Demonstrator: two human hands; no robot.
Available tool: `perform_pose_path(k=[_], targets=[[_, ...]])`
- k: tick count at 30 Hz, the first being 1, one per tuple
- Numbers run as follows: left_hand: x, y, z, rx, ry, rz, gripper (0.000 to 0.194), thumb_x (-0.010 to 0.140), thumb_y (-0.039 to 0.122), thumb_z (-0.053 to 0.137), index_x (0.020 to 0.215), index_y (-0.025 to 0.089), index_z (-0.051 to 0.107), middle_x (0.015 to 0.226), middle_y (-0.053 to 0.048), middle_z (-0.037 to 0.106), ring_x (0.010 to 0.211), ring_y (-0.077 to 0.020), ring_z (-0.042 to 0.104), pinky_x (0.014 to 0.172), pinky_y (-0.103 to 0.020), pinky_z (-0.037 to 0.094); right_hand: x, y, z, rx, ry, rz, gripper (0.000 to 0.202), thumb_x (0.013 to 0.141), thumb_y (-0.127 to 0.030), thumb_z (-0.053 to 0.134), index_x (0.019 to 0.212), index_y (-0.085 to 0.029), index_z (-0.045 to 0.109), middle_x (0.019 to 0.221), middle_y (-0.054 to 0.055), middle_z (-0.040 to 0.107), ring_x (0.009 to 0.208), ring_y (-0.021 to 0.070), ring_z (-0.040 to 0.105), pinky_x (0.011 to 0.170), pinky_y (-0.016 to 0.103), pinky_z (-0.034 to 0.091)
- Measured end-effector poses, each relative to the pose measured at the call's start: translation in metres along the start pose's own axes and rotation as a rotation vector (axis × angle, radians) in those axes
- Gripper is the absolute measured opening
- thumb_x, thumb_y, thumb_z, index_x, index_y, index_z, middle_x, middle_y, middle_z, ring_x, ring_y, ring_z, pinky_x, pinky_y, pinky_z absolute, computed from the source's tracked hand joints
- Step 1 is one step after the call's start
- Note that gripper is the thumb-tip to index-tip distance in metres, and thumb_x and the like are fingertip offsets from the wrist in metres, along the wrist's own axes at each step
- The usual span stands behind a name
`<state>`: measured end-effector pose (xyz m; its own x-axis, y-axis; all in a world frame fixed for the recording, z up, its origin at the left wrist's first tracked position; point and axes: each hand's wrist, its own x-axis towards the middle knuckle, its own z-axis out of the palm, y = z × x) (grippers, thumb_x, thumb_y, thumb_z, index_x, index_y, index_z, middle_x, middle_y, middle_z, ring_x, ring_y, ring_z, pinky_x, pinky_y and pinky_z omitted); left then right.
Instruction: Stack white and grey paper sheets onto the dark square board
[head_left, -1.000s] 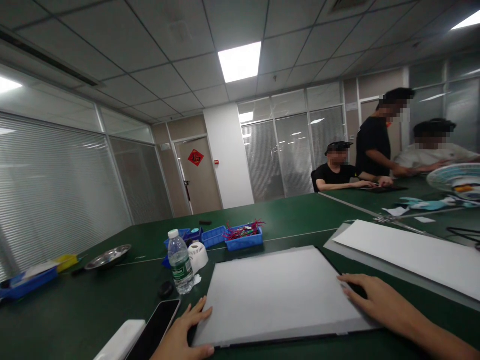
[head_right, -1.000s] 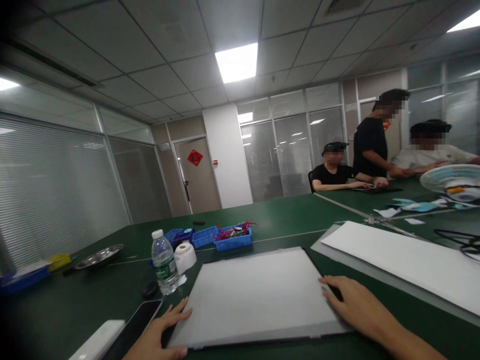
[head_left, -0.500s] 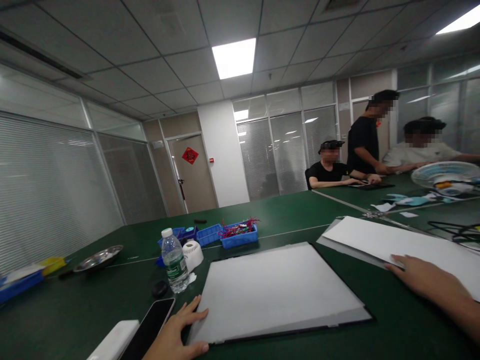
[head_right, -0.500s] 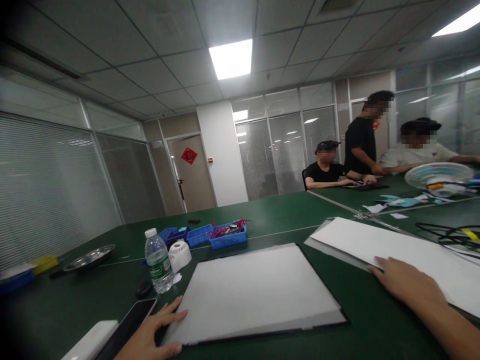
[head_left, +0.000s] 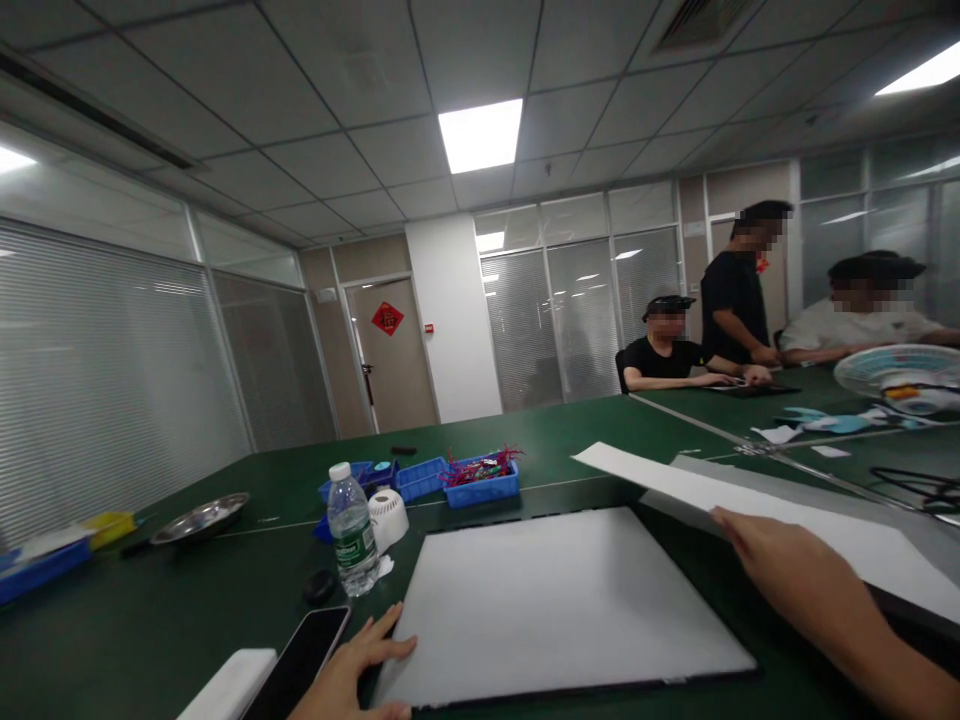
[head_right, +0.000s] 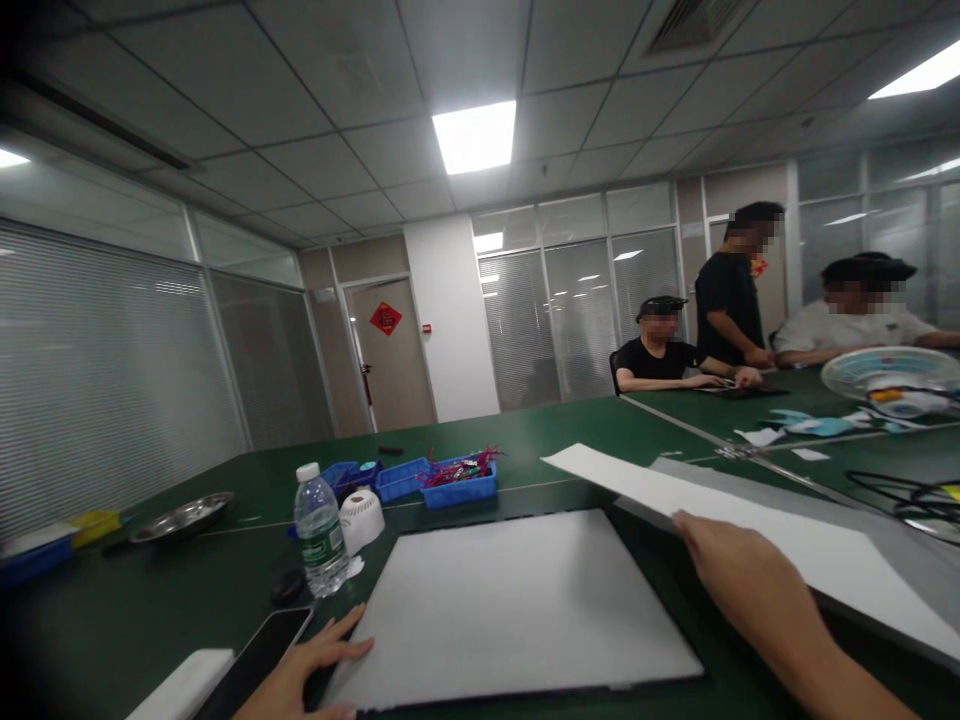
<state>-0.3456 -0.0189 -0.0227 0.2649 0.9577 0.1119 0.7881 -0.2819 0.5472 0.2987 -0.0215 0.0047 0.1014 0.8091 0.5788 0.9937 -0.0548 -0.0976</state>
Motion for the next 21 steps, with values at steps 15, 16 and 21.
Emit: perform_pose_path(k=[15,16,21], targets=[[-0.011,0.038,-0.017,0.006,0.003,-0.021,0.07,0.07,0.059,0.089,0.133,0.032,0.076,0.165,-0.008,0.045,0.152,-0.0442,0.039,0.125,-0.06,0.031,-0.048,-0.146,-0.027,0.318,-0.469,-0.488,0.049,0.102,-0.061,0.04,0.135,-0.038,0.07,0.142,0.0,0.065,0.133,0.0299,0.061,0.113,0.056,0.052],[-0.01,0.038,-0.016,0.011,-0.001,-0.023,0.071,0.07,0.056,0.089,0.135,0.032,0.075,0.165,-0.008,0.045,0.153,-0.0441,0.039,0.125,-0.06,0.03,-0.045,-0.136,-0.021,0.319,-0.456,-0.431,0.053,0.102,-0.064,0.038,0.138,-0.038,0.068,0.144,0.0,0.063,0.135,0.0302,0.059,0.115,0.058,0.048],[-0.005,0.036,-0.011,0.021,-0.019,-0.032,0.076,0.072,0.052,0.088,0.143,0.031,0.069,0.166,-0.007,0.043,0.154,-0.0428,0.037,0.127,-0.06,0.028,-0.023,-0.061,0.023,0.199,-0.296,-0.159,0.061,0.1,-0.067,0.034,0.143,-0.035,0.063,0.151,0.001,0.059,0.144,0.0283,0.051,0.125,0.056,0.035]])
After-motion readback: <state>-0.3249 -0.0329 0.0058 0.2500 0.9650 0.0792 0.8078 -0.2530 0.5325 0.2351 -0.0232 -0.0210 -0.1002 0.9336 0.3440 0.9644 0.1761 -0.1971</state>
